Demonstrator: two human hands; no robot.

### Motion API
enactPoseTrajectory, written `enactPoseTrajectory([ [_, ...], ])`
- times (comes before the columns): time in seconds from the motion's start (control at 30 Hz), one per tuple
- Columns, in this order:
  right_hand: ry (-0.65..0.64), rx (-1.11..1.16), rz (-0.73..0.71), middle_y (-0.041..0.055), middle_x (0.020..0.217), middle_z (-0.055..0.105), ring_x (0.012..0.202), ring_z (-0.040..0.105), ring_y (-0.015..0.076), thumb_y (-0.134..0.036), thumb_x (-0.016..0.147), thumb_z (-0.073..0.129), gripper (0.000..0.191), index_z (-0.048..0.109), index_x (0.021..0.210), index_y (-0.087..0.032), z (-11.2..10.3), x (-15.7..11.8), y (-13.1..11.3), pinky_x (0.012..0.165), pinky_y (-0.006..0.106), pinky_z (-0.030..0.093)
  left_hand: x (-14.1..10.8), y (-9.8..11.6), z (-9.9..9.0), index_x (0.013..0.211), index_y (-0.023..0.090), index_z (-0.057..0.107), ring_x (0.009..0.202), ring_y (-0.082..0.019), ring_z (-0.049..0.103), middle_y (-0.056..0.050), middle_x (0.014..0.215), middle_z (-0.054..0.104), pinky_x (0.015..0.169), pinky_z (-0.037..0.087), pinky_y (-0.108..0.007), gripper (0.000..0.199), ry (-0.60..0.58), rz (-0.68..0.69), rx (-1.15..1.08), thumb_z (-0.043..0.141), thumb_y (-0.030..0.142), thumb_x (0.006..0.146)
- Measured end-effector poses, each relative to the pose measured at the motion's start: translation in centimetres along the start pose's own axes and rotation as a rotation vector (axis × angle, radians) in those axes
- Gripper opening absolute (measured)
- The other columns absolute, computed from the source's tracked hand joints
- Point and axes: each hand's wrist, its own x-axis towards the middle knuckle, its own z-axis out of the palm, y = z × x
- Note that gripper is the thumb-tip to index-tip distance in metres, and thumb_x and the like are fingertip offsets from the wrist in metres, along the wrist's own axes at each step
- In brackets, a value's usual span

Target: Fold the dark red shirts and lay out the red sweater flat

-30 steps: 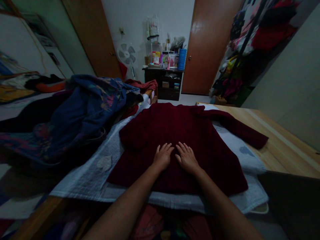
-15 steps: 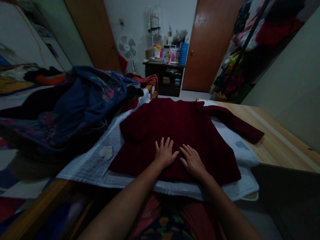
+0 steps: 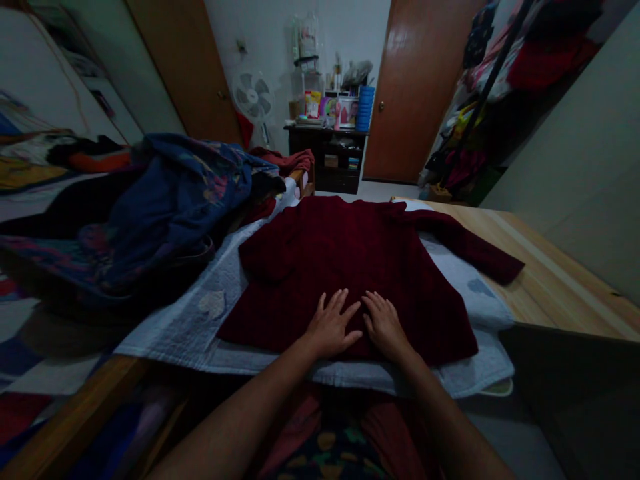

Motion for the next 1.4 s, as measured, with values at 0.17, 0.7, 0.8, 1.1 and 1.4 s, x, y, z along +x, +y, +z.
enactPoseTrajectory([
  [0.17, -0.011, -0.037, -0.018, 0.0076, 0.149, 0.043, 0.139, 0.033, 0.0224, -0.027, 0.094, 0.038, 0.046, 0.049, 0.137, -0.018, -0.1, -0.8, 0.1, 0.114, 0.044, 0.026, -0.3, -0.2, -0.8, 0.149, 0.03, 0.029, 0.147, -0.033, 0.01, -0.016, 0.159, 0.014, 0.114, 0.007, -0.061, 0.082, -0.046, 0.059, -0.062, 0.039, 0.075, 0.082],
  [0.7, 0.035, -0.219, 0.158, 0.0084, 0.149, 0.041, 0.14, 0.031, 0.0294, -0.04, 0.091, 0.048, 0.05, 0.051, 0.137, -0.021, -1.7, -3.8, 1.7, 0.112, 0.048, 0.027, 0.0, -0.3, -1.3, 0.148, 0.032, 0.03, 0.146, -0.037, 0.009, -0.012, 0.161, 0.01, 0.113, 0.006, -0.063, 0.083, -0.107, 0.035, -0.134, 0.052, 0.071, 0.078],
  [0.8, 0.069, -0.235, 0.207, 0.0122, 0.147, 0.043, 0.139, 0.031, 0.0337, -0.04, 0.089, 0.051, 0.051, 0.053, 0.135, -0.019, -1.8, -3.6, 1.9, 0.111, 0.052, 0.027, 0.0, -0.2, -1.2, 0.148, 0.032, 0.03, 0.146, -0.037, 0.009, -0.014, 0.16, 0.01, 0.113, 0.006, -0.063, 0.082, -0.102, 0.037, -0.122, 0.054, 0.068, 0.079],
  [1.1, 0.164, -0.022, -0.006, 0.0139, 0.143, 0.048, 0.136, 0.038, 0.0265, -0.018, 0.088, 0.042, 0.043, 0.056, 0.128, -0.014, 0.1, 0.6, -0.4, 0.11, 0.047, 0.035, -0.1, -0.3, -0.6, 0.146, 0.031, 0.034, 0.146, -0.033, 0.014, -0.013, 0.159, 0.018, 0.114, 0.01, -0.062, 0.071, -0.043, 0.037, -0.081, 0.052, 0.061, 0.084],
  [1.4, 0.13, -0.018, 0.0, 0.0109, 0.142, 0.05, 0.136, 0.038, 0.0254, -0.025, 0.092, 0.042, 0.044, 0.052, 0.133, -0.016, 1.1, 0.4, -0.2, 0.11, 0.047, 0.034, 0.0, -0.3, -0.4, 0.145, 0.029, 0.035, 0.143, -0.026, 0.025, -0.008, 0.156, 0.029, 0.116, 0.018, -0.054, 0.06, 0.041, -0.021, -0.071, 0.052, 0.046, 0.089],
])
